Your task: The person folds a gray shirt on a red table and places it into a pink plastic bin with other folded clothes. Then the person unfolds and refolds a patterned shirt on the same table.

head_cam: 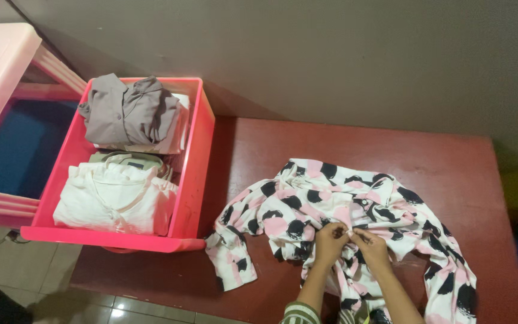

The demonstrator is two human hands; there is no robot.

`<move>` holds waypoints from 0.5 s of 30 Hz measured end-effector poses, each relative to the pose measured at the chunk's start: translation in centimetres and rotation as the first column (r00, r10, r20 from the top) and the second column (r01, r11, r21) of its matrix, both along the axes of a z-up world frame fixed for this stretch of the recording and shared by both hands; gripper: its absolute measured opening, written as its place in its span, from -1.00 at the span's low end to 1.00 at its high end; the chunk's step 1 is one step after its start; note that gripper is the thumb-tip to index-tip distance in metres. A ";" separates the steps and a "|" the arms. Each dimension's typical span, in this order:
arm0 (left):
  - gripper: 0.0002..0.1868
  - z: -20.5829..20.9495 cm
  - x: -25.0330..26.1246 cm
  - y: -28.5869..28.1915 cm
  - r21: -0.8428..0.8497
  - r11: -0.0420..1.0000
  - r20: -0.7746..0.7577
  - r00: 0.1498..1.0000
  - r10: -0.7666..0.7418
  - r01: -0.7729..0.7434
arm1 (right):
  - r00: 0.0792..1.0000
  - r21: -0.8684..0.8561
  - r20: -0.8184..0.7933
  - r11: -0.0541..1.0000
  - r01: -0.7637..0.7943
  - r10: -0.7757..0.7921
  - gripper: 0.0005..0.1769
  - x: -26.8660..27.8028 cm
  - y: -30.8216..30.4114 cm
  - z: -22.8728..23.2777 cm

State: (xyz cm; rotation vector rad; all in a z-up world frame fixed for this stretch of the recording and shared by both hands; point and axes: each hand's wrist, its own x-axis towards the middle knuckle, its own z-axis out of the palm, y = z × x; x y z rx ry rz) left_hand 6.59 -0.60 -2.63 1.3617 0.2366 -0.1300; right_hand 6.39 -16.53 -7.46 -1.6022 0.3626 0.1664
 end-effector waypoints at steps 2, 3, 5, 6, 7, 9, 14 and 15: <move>-0.85 0.7 -0.2 -0.1 0.145 0.988 0.062 0.997 0.046 -0.055 | 1.000 -0.082 0.015 0.997 -0.007 0.008 -0.65 -0.1 0.1 0.1; -0.86 1.0 -0.4 0.0 0.169 0.984 0.103 0.994 0.044 -0.061 | 1.000 -0.088 0.027 0.996 -0.001 0.003 -0.66 0.0 0.1 0.0; -0.89 1.5 -0.8 0.3 0.219 0.973 0.185 0.982 0.036 -0.077 | 0.999 -0.098 0.051 0.995 0.012 -0.007 -0.67 0.2 0.3 -0.2; -0.87 1.7 -0.8 0.4 0.195 0.979 0.173 0.984 0.030 -0.064 | 0.998 -0.077 0.062 0.997 0.011 -0.006 -0.68 0.2 0.4 -0.3; -0.85 1.9 -0.9 0.4 0.171 0.984 0.162 0.987 0.024 -0.052 | 0.997 -0.055 0.072 0.998 0.010 -0.006 -0.69 0.3 0.4 -0.4; -0.81 2.4 -1.1 0.4 0.136 0.990 0.092 0.996 0.018 -0.030 | 0.997 -0.021 0.080 1.000 -0.002 0.004 -0.70 0.4 0.3 -0.8; -0.84 3.4 -1.0 0.1 0.193 0.981 0.025 0.999 0.027 -0.031 | 0.999 -0.011 0.044 1.000 -0.006 0.007 -0.70 0.7 0.2 -1.0; -0.84 3.4 -0.9 0.1 0.193 0.981 0.022 0.999 0.024 -0.028 | 0.997 0.004 0.067 1.000 -0.027 0.026 -0.71 0.7 0.1 -1.0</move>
